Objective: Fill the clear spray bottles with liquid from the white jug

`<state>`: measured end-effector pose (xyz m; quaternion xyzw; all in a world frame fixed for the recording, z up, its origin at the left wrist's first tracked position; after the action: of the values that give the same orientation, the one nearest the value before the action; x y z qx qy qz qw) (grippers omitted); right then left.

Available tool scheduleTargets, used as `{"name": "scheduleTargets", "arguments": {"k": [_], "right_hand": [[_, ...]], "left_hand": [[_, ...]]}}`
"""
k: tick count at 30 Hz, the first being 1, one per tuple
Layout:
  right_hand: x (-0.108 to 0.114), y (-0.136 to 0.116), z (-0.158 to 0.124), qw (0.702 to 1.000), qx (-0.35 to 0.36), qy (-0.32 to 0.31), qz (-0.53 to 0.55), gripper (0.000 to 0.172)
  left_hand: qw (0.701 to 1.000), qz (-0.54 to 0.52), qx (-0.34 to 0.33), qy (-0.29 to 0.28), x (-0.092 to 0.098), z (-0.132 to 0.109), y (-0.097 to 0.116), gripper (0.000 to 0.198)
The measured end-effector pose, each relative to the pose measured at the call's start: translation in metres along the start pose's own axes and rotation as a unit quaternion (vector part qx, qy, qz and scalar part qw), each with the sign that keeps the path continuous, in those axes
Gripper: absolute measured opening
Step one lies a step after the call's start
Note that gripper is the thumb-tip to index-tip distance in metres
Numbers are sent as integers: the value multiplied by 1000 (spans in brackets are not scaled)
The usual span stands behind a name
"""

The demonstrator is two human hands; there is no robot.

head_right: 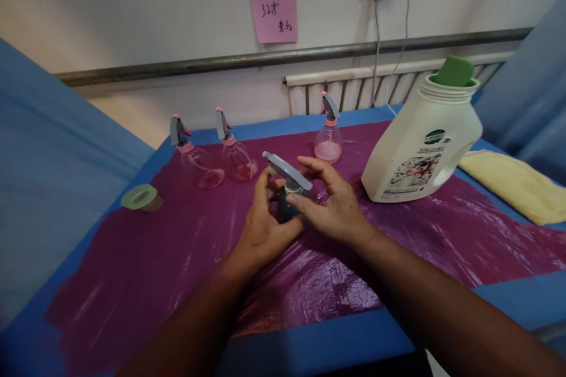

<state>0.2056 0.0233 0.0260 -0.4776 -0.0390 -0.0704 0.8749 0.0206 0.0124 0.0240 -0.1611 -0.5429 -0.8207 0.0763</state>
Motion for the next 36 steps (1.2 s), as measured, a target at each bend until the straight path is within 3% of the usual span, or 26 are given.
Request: {"name": "scheduleTargets", "arguments": {"k": [12, 20, 29, 36], "right_hand": [[0, -3, -1, 998, -33, -28, 35, 62], [-3, 0, 0, 1000, -21, 12, 0, 65], [-3, -5, -4, 999, -9, -31, 20, 66], [-5, -1, -4, 1000, -1, 13, -23, 64]], "left_hand": [[1000, -6, -14, 6, 0, 1, -1, 110], [1000, -3, -3, 6, 0, 0, -1, 108], [1000, -22, 13, 4, 0, 1, 2, 108], [1000, -12, 17, 2, 0, 1, 4, 104]]}}
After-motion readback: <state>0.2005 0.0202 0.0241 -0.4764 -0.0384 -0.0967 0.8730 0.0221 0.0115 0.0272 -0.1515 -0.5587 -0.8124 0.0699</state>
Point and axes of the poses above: each hand's wrist, its own z-axis towards the middle knuckle, its own x-axis out of the back of the hand, y = z × x, the point moved 2 cm from there along z, towards the middle knuckle, and after that the axes turned 2 degrees about -z, right-handed, at the moved point
